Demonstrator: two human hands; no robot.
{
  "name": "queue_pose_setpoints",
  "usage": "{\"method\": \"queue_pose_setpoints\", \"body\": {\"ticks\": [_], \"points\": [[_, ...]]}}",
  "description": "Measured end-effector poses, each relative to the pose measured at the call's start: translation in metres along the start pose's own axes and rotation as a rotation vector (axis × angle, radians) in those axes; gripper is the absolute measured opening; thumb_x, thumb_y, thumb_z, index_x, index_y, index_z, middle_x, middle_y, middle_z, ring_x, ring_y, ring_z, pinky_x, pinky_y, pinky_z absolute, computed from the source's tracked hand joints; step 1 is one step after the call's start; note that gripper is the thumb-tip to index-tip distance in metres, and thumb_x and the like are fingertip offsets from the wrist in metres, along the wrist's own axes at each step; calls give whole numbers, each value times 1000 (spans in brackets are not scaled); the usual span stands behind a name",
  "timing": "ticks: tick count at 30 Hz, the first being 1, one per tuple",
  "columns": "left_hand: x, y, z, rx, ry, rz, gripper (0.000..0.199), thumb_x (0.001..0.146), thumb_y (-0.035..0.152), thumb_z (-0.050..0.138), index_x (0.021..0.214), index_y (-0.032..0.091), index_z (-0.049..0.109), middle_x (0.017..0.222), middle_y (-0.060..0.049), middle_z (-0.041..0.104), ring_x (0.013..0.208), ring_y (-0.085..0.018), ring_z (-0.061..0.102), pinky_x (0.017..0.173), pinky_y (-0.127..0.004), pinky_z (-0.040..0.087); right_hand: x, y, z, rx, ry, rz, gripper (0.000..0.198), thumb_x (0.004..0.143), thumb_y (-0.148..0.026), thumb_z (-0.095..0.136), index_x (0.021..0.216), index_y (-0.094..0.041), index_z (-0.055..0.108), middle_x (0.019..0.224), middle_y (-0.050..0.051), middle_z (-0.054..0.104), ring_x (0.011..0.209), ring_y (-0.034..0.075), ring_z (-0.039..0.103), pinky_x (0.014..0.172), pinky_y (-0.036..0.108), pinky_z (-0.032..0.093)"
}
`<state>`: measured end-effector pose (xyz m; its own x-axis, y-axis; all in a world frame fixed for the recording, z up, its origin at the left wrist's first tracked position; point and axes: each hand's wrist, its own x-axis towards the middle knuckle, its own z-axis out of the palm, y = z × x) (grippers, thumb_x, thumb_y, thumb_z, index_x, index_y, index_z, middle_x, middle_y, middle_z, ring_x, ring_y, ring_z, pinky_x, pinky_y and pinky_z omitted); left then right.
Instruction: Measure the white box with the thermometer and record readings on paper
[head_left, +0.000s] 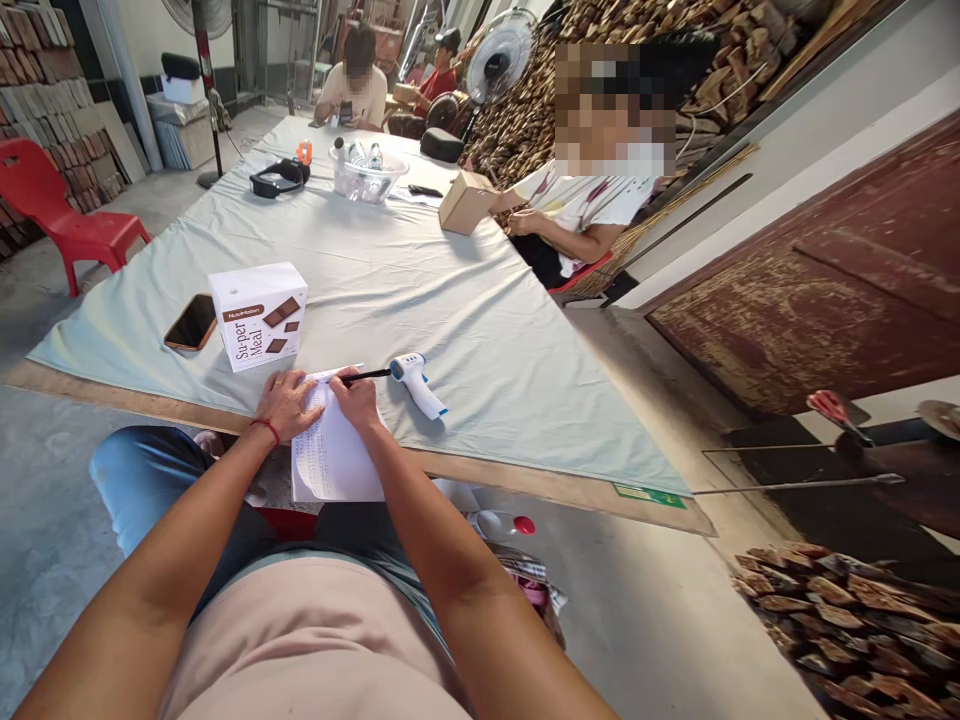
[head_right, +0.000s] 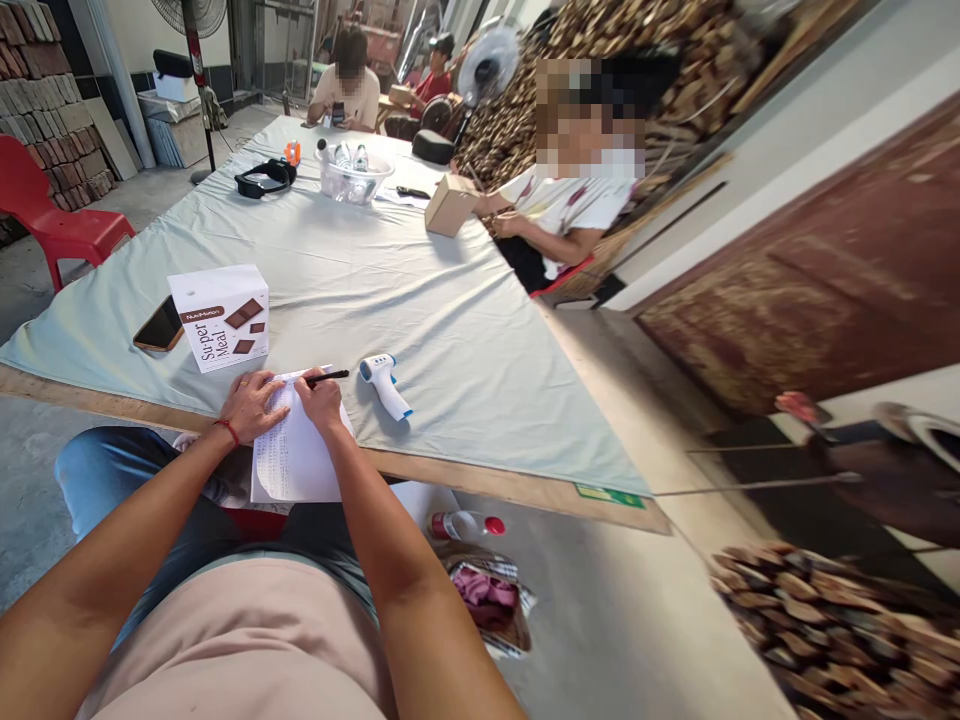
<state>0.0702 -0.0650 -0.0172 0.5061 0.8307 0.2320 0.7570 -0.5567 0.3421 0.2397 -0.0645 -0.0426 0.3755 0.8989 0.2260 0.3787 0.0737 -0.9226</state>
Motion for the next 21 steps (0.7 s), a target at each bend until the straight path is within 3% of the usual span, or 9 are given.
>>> {"method": "queue_pose_setpoints", "body": {"ticks": [6, 10, 15, 21], "points": [[0, 0, -1, 0, -1, 6, 44, 84, 43, 65, 124, 23, 65, 136, -11, 55, 129, -31, 48, 118, -50, 27, 0, 1, 3, 37, 35, -31, 10, 75, -31, 56, 70, -22, 57, 63, -1, 61, 64, 17, 58, 67, 29, 48], [-1, 1, -2, 17, 2, 5, 44, 85, 44, 65, 124, 23, 65, 134, -12, 55, 126, -31, 49, 117, -50, 28, 7, -6, -12, 36, 69, -97, 16, 84, -32, 49, 82, -20, 60, 77, 2, 65, 72, 18, 59, 70, 30, 50], [1, 0, -2, 17, 15, -80, 46, 85, 42, 66, 125, 21, 65, 141, -14, 50, 131, -34, 44, 117, -50, 27, 14, -20, -51, -500, -67, -313, 27, 93, -18, 44, 110, -17, 65, 105, 11, 67, 98, 22, 60, 90, 34, 45], [11, -7, 1, -72, 127, -137, 31, 78, 35, 74, 105, 22, 67, 132, -12, 55, 124, -33, 50, 110, -51, 37, 6, -35, -60, -1061, -315, -200, 32, 94, -12, 42, 112, -14, 69, 111, 19, 66, 104, 28, 57, 93, 37, 39]]}}
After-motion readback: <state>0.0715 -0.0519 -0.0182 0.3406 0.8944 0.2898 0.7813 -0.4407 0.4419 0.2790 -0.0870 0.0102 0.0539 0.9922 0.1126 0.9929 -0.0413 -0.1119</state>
